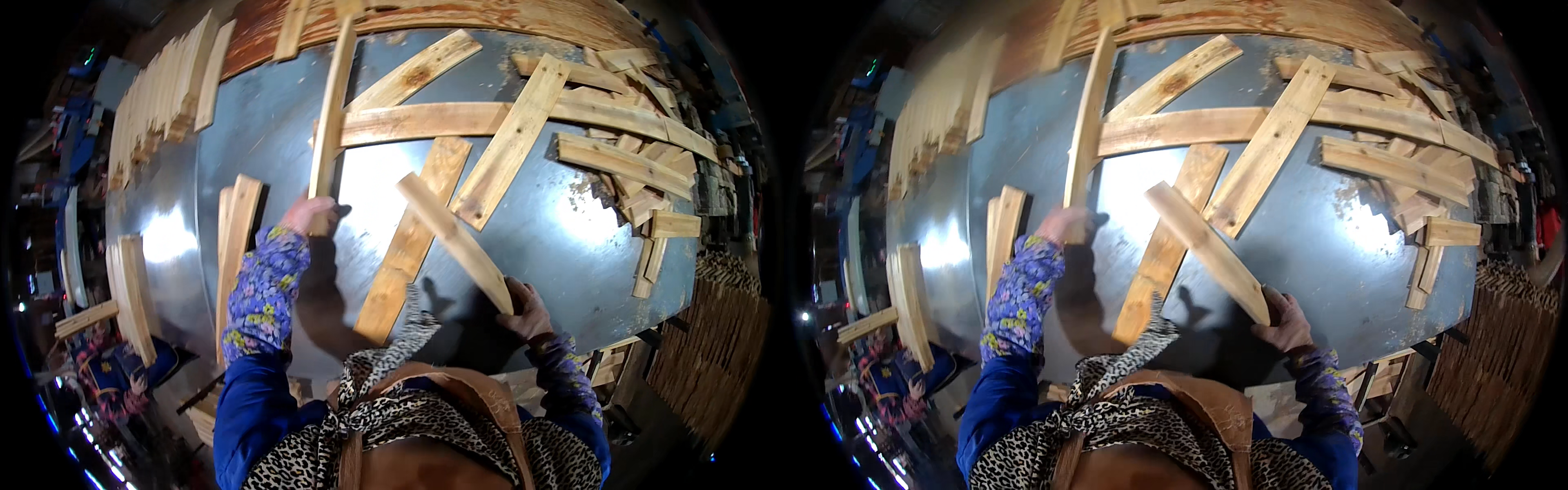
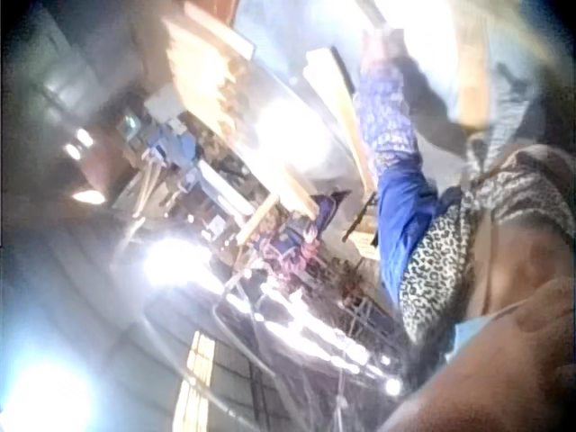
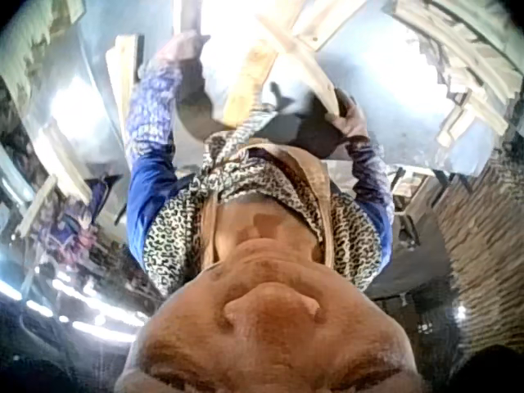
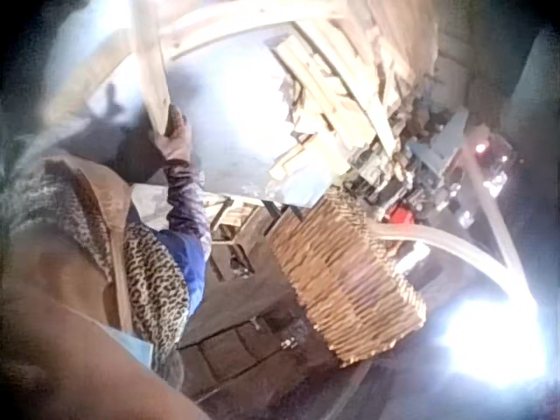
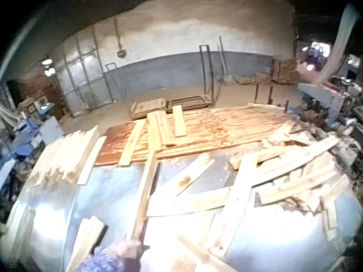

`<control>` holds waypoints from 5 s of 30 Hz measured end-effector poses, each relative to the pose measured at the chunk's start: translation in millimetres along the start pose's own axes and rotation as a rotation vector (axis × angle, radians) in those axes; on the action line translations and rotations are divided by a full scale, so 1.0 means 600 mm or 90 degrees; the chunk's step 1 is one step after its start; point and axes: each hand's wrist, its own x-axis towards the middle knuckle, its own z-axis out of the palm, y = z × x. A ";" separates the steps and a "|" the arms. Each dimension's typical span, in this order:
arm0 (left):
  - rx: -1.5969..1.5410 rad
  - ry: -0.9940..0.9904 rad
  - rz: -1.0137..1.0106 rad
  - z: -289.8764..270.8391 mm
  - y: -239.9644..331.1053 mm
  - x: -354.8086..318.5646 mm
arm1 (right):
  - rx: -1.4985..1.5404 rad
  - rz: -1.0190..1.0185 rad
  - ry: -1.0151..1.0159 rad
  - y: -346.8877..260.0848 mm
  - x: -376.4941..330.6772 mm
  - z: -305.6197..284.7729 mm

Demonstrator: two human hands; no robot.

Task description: The person sorts wooden planks on a metal table, picking them up one by one and stacking them into a neat pile. They occasionally adjust the stack and move planks from a scattered pile to the organized stack.

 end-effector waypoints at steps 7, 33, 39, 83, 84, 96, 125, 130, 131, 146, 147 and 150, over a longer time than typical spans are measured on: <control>-0.680 0.132 0.021 0.034 -0.268 -0.236 | 0.397 0.140 -0.242 -0.100 0.076 0.186; 0.563 0.640 0.295 -0.167 -0.315 -0.462 | -0.638 -0.381 0.110 -0.367 0.250 0.620; 0.531 0.438 0.386 -0.064 -0.114 -0.215 | -0.687 -0.020 0.226 -0.371 0.438 0.277; -0.264 0.925 0.287 -0.262 -0.339 -0.503 | -0.398 0.064 0.277 -0.277 0.150 0.453; -0.400 0.922 0.298 -0.271 -0.326 -0.489 | -0.341 -0.017 0.337 -0.242 0.154 0.445; -0.877 0.038 0.752 -0.617 -0.411 -0.262 | -0.419 0.019 0.208 -0.299 0.159 0.377; -0.702 -0.104 -0.060 0.135 -0.260 -0.134 | 0.322 0.008 -0.023 -0.372 0.116 0.514; -0.534 -0.143 -0.105 0.123 -0.246 -0.229 | -0.376 -0.164 0.258 -0.316 0.082 0.410; -0.333 -0.141 0.235 0.139 -0.264 -0.225 | -0.390 -0.137 0.318 -0.236 0.092 0.406; -0.280 -0.195 0.129 0.112 -0.234 -0.321 | 0.289 -0.016 0.055 -0.305 0.081 0.495; -0.313 -0.205 0.075 0.106 -0.265 -0.304 | 0.183 -0.084 0.049 -0.288 0.098 0.511; -0.409 -0.122 0.211 0.098 -0.318 -0.296 | 0.038 -0.131 -0.029 -0.338 0.117 0.525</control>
